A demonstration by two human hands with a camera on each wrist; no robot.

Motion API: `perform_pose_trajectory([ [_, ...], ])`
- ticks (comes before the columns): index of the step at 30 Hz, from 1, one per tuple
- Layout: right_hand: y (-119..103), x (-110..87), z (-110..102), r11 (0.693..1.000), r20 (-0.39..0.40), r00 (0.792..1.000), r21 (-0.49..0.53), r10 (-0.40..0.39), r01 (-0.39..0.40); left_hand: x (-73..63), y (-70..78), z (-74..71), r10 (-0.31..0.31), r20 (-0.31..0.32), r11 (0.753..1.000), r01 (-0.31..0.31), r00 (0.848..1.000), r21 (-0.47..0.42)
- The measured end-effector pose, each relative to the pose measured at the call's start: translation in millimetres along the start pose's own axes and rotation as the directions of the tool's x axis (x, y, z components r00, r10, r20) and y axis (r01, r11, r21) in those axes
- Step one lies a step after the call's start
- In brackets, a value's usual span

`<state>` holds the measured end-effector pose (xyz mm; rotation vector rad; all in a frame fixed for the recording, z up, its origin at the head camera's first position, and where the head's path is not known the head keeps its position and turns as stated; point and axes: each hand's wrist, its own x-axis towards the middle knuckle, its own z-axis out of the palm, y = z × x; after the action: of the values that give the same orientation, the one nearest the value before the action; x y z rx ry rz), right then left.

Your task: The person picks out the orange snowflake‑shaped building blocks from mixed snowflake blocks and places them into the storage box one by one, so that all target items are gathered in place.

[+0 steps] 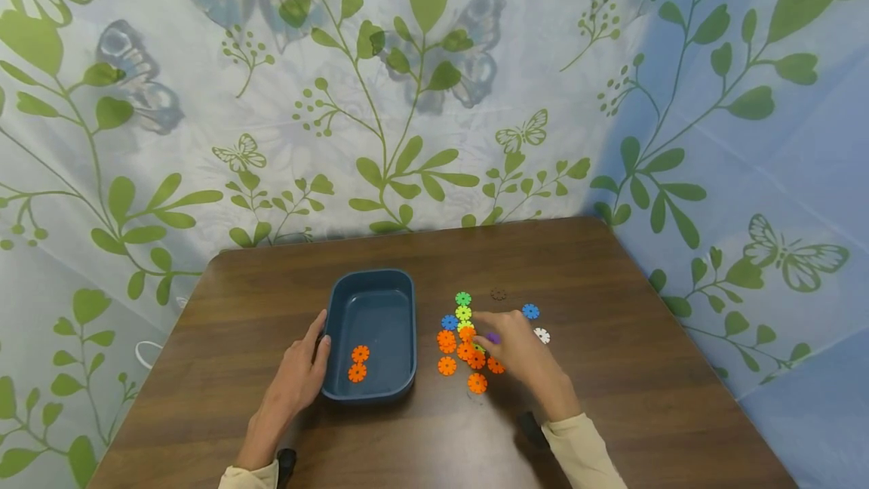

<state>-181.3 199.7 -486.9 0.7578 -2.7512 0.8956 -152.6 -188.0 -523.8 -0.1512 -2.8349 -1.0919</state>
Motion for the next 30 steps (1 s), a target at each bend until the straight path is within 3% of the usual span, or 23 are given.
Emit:
perform_pose_trajectory([
  [5, 8, -1.5, 10, 0.998, 0.017, 0.999, 0.047, -0.041, 0.04, 0.4, 0.0, -0.2, 0.002, -0.003, 1.0, -0.002, 1.0, 0.003],
  [15, 8, -0.9, 21, 0.996, 0.11, 0.993, 0.078, 0.039, -0.048, -0.2, 1.3, -1.1, -0.019, 0.017, 1.0, 0.019, 1.0, 0.003],
  [23, 9, -0.6, 28, 0.996, 0.07, 0.993, 0.015, -0.092, 0.091, -0.7, 1.8, -1.9, 0.006, -0.002, 1.0, -0.006, 1.0, 0.013],
  [30, 8, -0.2, 33, 0.997, 0.103, 0.991, 0.013, -0.083, 0.082, -1.0, 0.9, -1.8, 0.007, -0.003, 1.0, -0.007, 1.0, 0.016],
])
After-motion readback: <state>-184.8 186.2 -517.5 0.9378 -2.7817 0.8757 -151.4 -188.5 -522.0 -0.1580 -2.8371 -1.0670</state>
